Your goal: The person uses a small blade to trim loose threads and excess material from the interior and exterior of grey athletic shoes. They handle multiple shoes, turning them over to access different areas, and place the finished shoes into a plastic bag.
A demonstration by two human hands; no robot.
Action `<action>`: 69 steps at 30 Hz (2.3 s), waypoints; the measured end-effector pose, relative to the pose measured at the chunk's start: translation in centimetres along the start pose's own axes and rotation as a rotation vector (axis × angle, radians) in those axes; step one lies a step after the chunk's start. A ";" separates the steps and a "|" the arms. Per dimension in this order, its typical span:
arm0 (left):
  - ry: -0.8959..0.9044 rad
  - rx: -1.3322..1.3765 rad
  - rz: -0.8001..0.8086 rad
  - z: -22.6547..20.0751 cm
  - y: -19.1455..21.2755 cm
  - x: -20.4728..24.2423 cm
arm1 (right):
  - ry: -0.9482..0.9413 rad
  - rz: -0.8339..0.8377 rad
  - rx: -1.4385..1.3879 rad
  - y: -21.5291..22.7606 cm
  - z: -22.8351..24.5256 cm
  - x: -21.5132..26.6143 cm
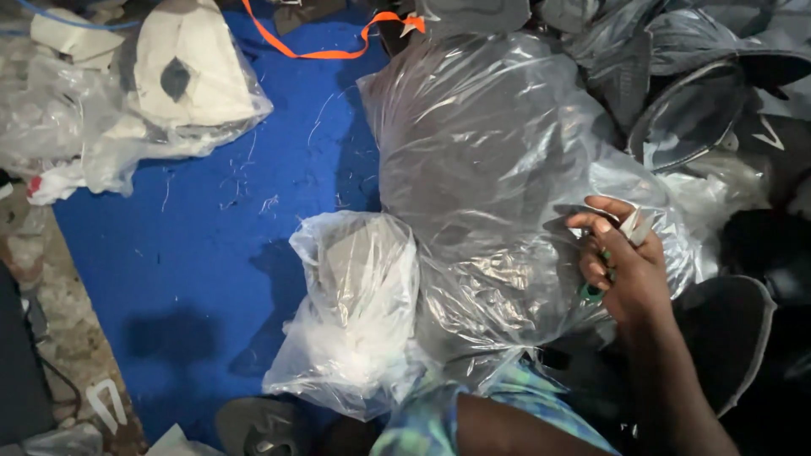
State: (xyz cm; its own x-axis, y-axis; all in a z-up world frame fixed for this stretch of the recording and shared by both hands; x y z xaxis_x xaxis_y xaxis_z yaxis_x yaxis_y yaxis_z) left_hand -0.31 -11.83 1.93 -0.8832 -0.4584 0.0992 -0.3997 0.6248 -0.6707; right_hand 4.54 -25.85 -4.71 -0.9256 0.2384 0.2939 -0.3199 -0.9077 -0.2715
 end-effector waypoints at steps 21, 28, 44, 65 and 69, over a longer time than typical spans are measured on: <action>0.220 -0.131 0.317 7.8 8.1 -6.3 | 0.629 0.155 -0.007 -14.5 4.8 -18.9; 0.300 0.030 0.353 9.4 10.1 -7.6 | 1.613 -0.105 0.455 -18.7 -2.5 -34.2; 0.153 -0.012 0.170 4.3 5.3 -9.7 | 0.016 -0.258 -0.067 -4.7 0.5 3.9; -0.137 -0.598 -0.209 0.0 20.3 -2.8 | 1.268 0.226 1.088 -8.2 8.0 2.3; -0.179 -0.594 -0.160 -2.0 18.4 -2.9 | 1.372 0.275 1.293 -8.2 5.4 0.3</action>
State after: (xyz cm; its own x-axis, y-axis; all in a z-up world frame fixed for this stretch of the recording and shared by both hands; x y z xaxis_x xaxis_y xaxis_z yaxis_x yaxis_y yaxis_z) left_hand -5.61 2.26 -9.25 -0.7676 -0.6410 0.0057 -0.6360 0.7605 -0.1307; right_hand 7.98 -20.24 2.54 -0.6252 -0.4554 -0.6338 -0.4326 -0.4738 0.7671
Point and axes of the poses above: each hand's wrist, its own x-axis away from the middle knuckle, its own y-axis out of the back of the hand, z = x × y, the point moved 1 cm from there along -x, towards the middle knuckle, and after that the axes turned 14 degrees about -z, right-handed, at the moved point
